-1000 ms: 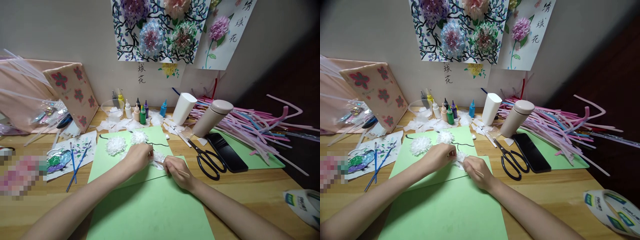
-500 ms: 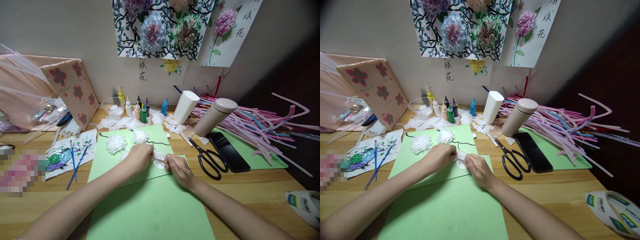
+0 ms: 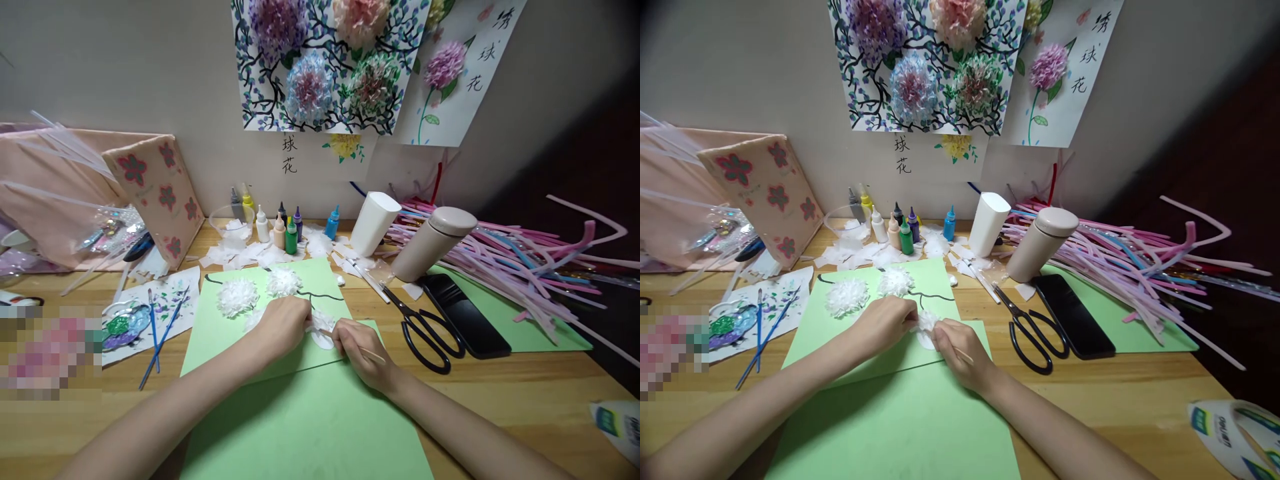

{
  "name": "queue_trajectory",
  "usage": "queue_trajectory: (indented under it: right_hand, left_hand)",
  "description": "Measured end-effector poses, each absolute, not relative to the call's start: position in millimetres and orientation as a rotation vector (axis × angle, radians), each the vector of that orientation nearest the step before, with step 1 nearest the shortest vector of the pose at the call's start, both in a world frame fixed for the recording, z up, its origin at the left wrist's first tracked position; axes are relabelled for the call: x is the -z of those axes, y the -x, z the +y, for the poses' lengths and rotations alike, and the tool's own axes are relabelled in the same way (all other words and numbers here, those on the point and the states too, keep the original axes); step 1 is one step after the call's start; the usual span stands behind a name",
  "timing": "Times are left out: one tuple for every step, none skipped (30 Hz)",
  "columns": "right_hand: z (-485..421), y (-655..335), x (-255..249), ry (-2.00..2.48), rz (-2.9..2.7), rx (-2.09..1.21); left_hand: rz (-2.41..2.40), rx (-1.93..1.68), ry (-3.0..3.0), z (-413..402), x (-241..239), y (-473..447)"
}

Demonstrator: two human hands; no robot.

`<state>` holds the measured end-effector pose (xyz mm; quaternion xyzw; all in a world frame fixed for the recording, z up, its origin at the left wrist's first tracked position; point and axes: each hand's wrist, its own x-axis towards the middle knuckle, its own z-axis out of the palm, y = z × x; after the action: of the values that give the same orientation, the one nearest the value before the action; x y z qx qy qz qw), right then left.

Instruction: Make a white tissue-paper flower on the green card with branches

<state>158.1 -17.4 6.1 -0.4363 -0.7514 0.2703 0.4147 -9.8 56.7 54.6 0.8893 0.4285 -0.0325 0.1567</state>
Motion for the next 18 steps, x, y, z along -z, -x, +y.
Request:
queue_trajectory:
  right_hand:
    - [-17.2, -157.6, -5.9, 1.112, -1.882, -0.681]
    - [-17.0, -157.3, -5.6, 1.129, -1.873, -0.683]
    - [-16.9, -157.0, -5.3, 1.142, -1.864, -0.684]
    - [-17.0, -157.0, -5.0, 1.146, -1.858, -0.684]
    - [-17.2, -157.0, -4.8, 1.141, -1.858, -0.683]
    - [-17.4, -157.2, -4.7, 1.127, -1.861, -0.680]
    - [-17.8, -157.5, -4.7, 1.106, -1.867, -0.675]
    - [-18.1, -157.8, -4.7, 1.082, -1.874, -0.669]
    - [-18.4, -158.1, -4.8, 1.059, -1.880, -0.660]
    - [-18.6, -158.4, -4.9, 1.041, -1.885, -0.651]
    - [-18.7, -158.6, -5.1, 1.027, -1.891, -0.644]
    - [-18.6, -158.7, -5.2, 1.020, -1.897, -0.643]
    - [-18.5, -158.7, -5.3, 1.018, -1.902, -0.645]
    - [-18.3, -158.8, -5.4, 1.022, -1.905, -0.651]
    - [-18.0, -158.8, -5.5, 1.029, -1.906, -0.659]
    - [-17.7, -158.7, -5.5, 1.037, -1.906, -0.667]
    - [-17.5, -158.8, -5.5, 1.045, -1.904, -0.674]
    - [-17.3, -158.8, -5.5, 1.053, -1.900, -0.677]
  left_hand:
    - [1.232, 0.099, -2.537, 56.7, -55.5, 9.9]
    - [1.238, 0.104, -2.528, 56.8, -56.7, 10.1]
    - [1.242, 0.107, -2.519, 56.8, -58.1, 10.5]
    - [1.241, 0.109, -2.514, 56.7, -59.4, 11.0]
    - [1.235, 0.113, -2.511, 56.5, -60.6, 11.6]
    - [1.228, 0.119, -2.510, 56.3, -61.6, 12.2]
    - [1.221, 0.128, -2.510, 56.0, -62.3, 12.8]
    - [1.216, 0.138, -2.510, 55.7, -62.8, 13.3]
    - [1.217, 0.150, -2.509, 55.5, -62.9, 13.5]
    - [1.224, 0.159, -2.510, 55.5, -62.8, 13.4]
    - [1.231, 0.164, -2.514, 55.6, -62.5, 13.2]
    - [1.236, 0.167, -2.524, 55.8, -62.1, 12.7]
    - [1.236, 0.169, -2.537, 56.2, -61.6, 12.1]
    - [1.231, 0.170, -2.553, 56.7, -61.1, 11.5]
    - [1.220, 0.172, -2.568, 57.2, -60.6, 11.0]
    - [1.211, 0.176, -2.578, 57.7, -60.1, 10.7]
    - [1.203, 0.178, -2.584, 58.1, -59.6, 10.5]
    - [1.197, 0.175, -2.589, 58.5, -59.2, 10.6]
